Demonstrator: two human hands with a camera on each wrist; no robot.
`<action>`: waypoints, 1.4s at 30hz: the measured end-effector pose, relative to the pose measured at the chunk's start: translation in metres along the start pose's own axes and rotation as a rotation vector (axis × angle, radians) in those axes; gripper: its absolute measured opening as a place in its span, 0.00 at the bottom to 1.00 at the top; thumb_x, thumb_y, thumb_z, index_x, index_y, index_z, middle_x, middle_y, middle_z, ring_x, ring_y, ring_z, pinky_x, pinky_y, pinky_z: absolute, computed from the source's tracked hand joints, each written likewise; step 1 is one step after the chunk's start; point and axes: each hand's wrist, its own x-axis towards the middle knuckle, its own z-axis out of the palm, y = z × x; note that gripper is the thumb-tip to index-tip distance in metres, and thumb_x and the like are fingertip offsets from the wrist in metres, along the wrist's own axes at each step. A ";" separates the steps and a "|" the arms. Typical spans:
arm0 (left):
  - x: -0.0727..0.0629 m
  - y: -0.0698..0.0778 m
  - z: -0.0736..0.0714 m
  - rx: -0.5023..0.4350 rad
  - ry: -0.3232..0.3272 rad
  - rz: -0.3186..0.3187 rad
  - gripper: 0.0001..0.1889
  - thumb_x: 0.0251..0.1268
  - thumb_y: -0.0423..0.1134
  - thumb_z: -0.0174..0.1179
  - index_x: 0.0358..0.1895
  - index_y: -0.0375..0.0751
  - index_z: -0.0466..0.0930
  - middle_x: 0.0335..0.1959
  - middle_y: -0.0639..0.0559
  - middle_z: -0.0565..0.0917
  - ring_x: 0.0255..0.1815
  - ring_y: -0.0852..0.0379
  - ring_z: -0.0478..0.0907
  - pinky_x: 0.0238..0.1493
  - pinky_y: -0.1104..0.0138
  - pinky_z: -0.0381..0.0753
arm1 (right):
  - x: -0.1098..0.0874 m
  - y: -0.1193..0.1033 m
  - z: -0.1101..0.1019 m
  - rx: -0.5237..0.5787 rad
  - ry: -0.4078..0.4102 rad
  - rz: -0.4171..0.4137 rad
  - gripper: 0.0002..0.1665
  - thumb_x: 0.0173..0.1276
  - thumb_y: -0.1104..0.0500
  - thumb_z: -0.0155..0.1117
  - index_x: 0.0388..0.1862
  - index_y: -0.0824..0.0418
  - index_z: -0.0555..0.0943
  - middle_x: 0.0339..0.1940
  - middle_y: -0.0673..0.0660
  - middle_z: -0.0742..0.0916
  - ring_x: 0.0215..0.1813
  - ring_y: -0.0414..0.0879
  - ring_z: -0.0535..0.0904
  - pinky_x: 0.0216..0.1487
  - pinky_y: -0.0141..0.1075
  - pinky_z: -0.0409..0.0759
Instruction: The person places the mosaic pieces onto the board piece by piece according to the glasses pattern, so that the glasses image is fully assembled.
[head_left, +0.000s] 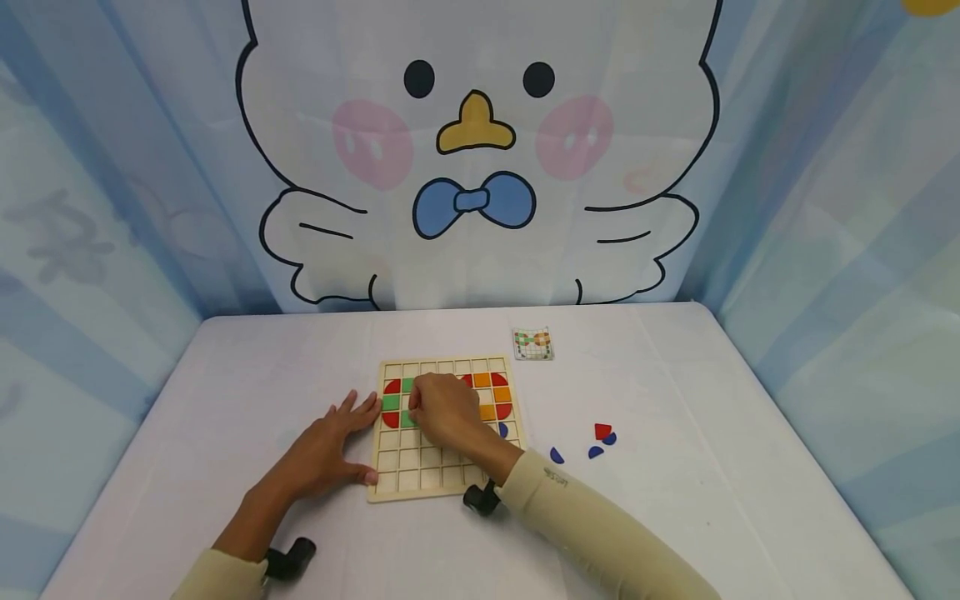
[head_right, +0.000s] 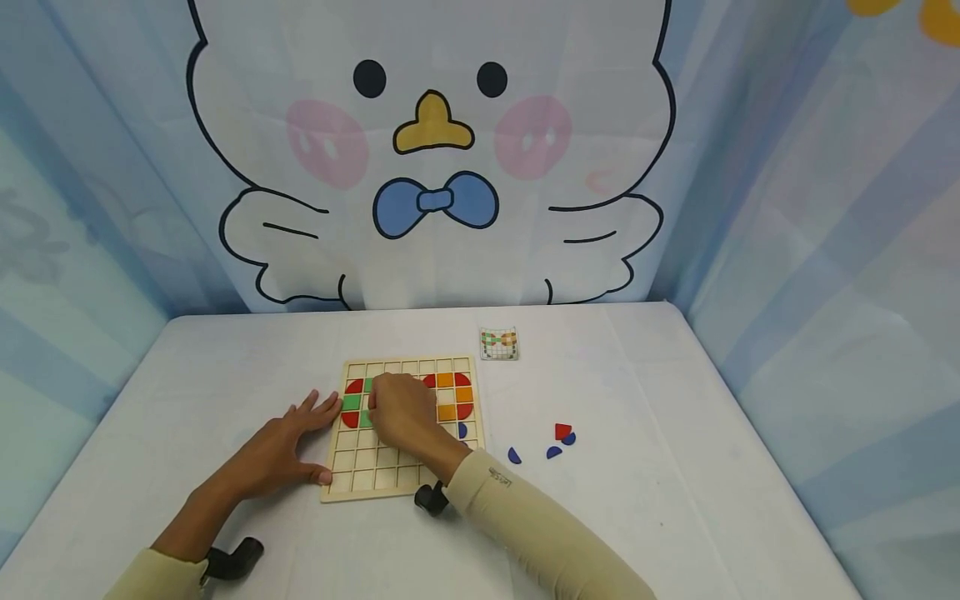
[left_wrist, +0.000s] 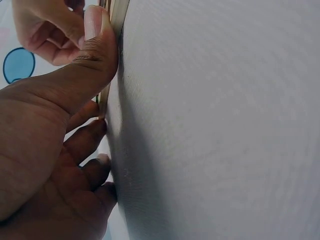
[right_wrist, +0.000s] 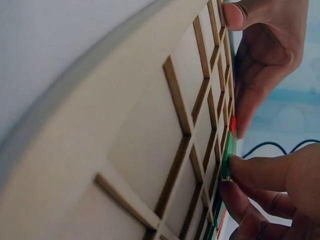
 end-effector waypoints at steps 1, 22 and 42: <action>0.000 0.000 0.000 0.000 0.000 0.000 0.61 0.44 0.56 0.84 0.84 0.46 0.60 0.86 0.44 0.59 0.87 0.27 0.48 0.79 0.27 0.55 | 0.001 0.000 0.000 -0.008 -0.001 -0.001 0.08 0.70 0.56 0.77 0.32 0.49 0.85 0.29 0.44 0.85 0.34 0.41 0.78 0.35 0.37 0.76; 0.001 0.000 0.004 0.030 0.009 -0.018 0.62 0.45 0.56 0.84 0.85 0.48 0.59 0.87 0.44 0.58 0.87 0.26 0.48 0.80 0.28 0.55 | -0.042 0.029 -0.033 0.111 0.029 0.030 0.09 0.67 0.56 0.79 0.44 0.51 0.89 0.31 0.45 0.85 0.35 0.42 0.79 0.35 0.36 0.76; 0.001 -0.002 0.004 0.013 0.017 -0.011 0.62 0.44 0.56 0.84 0.84 0.46 0.60 0.87 0.44 0.59 0.88 0.29 0.47 0.81 0.29 0.54 | -0.099 0.114 -0.089 0.025 0.182 0.349 0.12 0.66 0.55 0.79 0.47 0.52 0.88 0.33 0.49 0.87 0.36 0.47 0.77 0.32 0.36 0.74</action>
